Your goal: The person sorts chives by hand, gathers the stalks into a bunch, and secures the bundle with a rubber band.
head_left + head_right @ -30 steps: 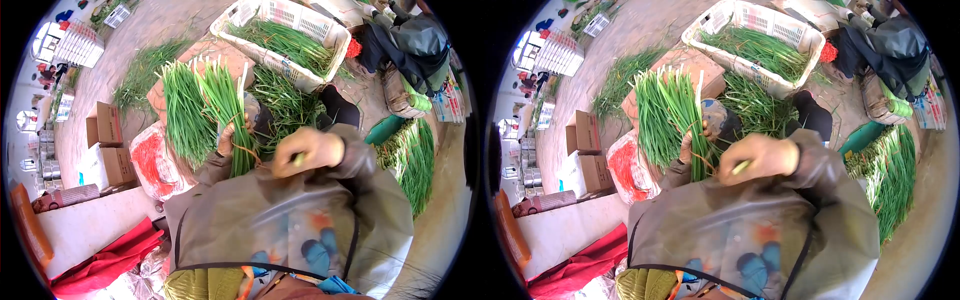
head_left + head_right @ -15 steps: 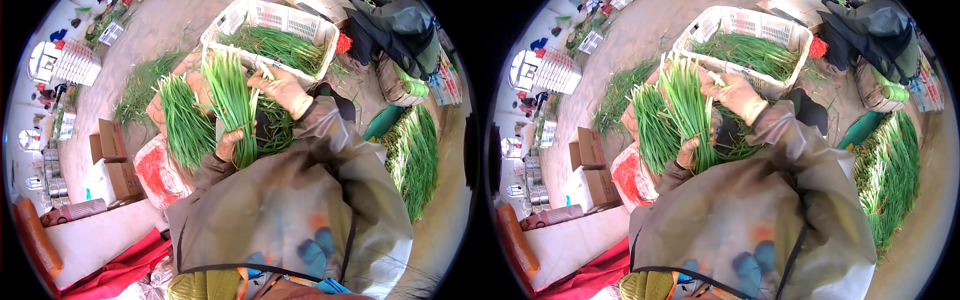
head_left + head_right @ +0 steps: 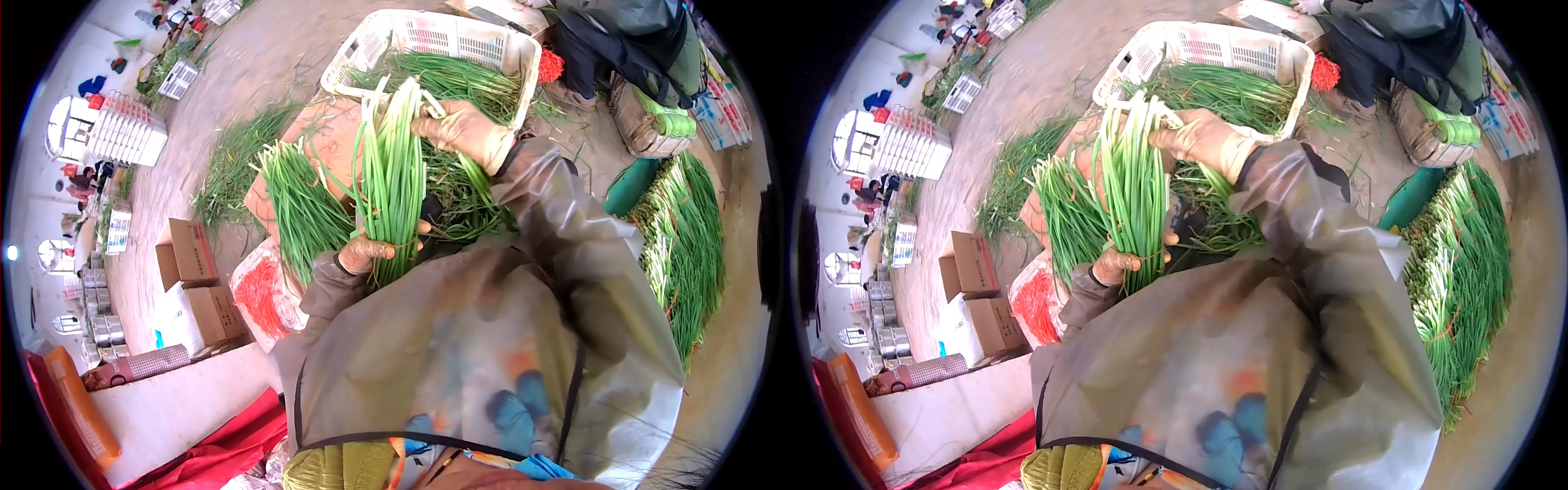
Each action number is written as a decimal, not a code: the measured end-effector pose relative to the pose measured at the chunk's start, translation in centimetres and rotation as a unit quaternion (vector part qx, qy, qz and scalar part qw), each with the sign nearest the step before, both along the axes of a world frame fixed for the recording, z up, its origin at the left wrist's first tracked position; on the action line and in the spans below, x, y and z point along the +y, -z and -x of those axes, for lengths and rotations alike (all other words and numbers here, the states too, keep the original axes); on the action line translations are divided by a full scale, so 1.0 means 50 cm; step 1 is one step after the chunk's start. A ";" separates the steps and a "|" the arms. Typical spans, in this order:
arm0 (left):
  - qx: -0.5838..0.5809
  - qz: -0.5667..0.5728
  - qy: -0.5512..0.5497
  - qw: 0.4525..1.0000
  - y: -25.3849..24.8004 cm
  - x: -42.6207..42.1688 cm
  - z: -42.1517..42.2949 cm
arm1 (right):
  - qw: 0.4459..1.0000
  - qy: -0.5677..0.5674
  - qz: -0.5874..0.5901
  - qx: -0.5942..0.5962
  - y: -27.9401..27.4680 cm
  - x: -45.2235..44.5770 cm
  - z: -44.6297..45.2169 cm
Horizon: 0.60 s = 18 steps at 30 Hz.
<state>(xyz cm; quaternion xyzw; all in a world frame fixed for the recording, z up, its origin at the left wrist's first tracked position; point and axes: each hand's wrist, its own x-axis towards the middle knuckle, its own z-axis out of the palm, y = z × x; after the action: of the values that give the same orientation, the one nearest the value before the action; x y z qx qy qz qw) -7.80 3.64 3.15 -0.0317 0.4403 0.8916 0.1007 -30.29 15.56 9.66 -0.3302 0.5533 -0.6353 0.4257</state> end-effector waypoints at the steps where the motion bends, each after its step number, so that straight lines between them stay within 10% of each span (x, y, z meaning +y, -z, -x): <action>1: 0.010 -0.001 -0.039 0.999 0.005 0.007 -0.003 | 0.998 0.012 0.008 0.067 0.009 -0.004 -0.003; 10: 0.019 -0.042 -0.163 0.986 0.150 -0.007 -0.068 | 0.977 0.067 -0.009 -0.200 0.003 0.033 -0.008; 14: -0.006 -0.004 -0.154 0.988 0.145 0.008 -0.086 | 0.973 0.193 0.049 -0.116 0.023 0.056 0.104; 16: -0.013 -0.015 -0.160 0.987 0.139 0.010 -0.086 | 0.904 0.298 -0.139 0.273 0.037 0.068 0.147; 18: 0.006 -0.001 -0.172 0.985 0.150 0.005 -0.085 | 0.940 0.245 -0.126 0.202 0.070 0.072 0.132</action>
<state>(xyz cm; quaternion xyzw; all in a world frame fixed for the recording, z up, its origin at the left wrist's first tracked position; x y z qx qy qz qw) -3.55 3.89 -4.35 -0.1013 0.4277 0.8964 -0.0568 -36.88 19.15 6.17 -0.2495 0.7668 -0.5653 0.1738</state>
